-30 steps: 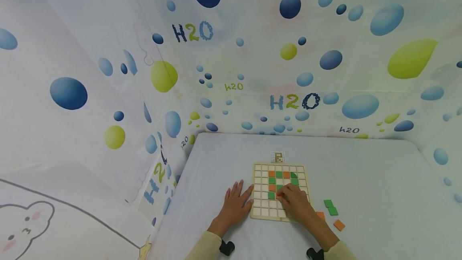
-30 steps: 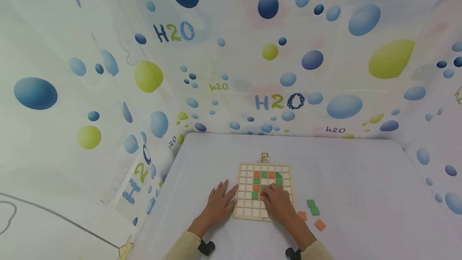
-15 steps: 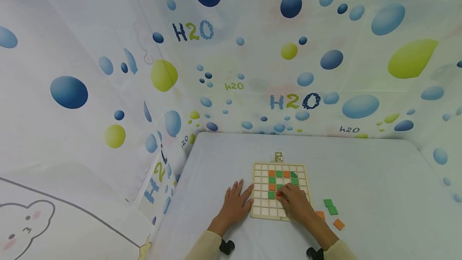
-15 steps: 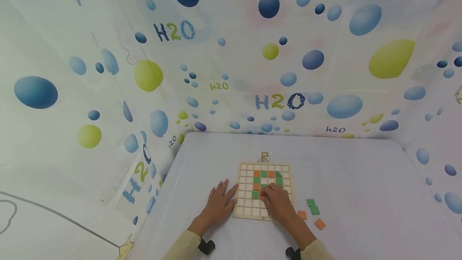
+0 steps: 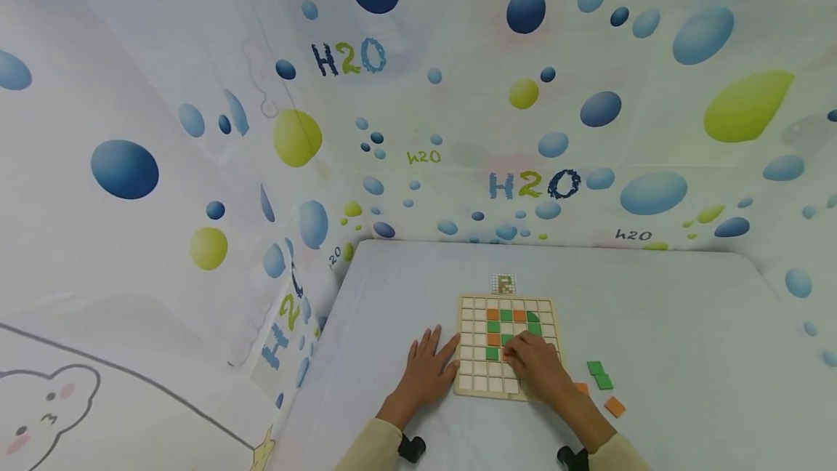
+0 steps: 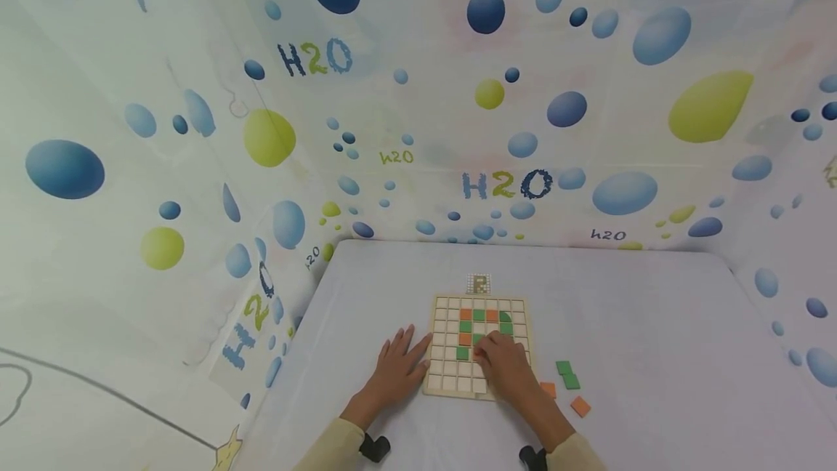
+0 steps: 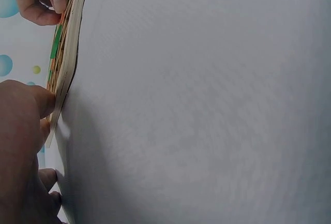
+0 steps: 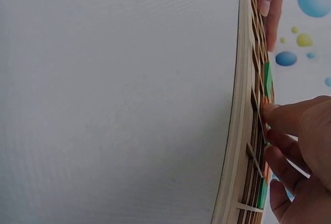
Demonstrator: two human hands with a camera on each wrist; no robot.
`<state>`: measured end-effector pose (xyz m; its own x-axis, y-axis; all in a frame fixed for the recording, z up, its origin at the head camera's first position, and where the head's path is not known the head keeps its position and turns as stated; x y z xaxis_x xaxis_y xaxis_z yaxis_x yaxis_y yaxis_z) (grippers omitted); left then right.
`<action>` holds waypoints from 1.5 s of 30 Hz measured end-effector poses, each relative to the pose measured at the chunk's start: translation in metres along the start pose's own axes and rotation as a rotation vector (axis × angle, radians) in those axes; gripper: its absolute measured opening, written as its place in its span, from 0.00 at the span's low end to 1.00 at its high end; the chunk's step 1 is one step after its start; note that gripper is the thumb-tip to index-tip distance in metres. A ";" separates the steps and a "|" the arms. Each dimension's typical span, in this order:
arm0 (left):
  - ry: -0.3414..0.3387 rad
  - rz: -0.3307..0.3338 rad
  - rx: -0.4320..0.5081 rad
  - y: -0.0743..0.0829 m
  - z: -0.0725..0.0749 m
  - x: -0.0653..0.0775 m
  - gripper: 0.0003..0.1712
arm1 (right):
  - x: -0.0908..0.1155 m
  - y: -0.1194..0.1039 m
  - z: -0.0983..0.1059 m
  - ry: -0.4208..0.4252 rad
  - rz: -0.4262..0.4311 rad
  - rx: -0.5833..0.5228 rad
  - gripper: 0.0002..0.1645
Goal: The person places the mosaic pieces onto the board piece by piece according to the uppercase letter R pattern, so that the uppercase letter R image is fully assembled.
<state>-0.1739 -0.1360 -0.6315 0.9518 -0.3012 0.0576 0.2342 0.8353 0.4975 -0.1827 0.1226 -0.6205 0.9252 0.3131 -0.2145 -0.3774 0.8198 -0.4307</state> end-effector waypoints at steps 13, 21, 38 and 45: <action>0.001 -0.006 0.006 -0.002 -0.002 0.001 0.32 | -0.001 0.000 -0.014 0.038 0.018 -0.026 0.12; 0.010 -0.020 -0.002 0.001 0.002 0.002 0.31 | -0.005 -0.010 -0.022 0.146 0.199 0.023 0.22; 0.015 -0.022 0.004 -0.001 0.002 0.000 0.32 | -0.005 -0.008 -0.024 0.130 0.161 0.032 0.15; 0.017 -0.023 0.011 -0.003 -0.001 0.000 0.32 | 0.002 0.000 -0.020 0.193 0.185 0.022 0.14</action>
<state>-0.1746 -0.1381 -0.6337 0.9494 -0.3125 0.0311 0.2542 0.8228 0.5083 -0.1817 0.1135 -0.6381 0.8145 0.3632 -0.4524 -0.5365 0.7682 -0.3493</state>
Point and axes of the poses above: each hand's wrist, its own x-axis away from the middle knuckle, its own z-axis out of the back of the hand, y = z × x, the point moved 1 cm from there along -x, towards the middle knuckle, and after that the axes turned 3 degrees about x, right-handed, at the moved point
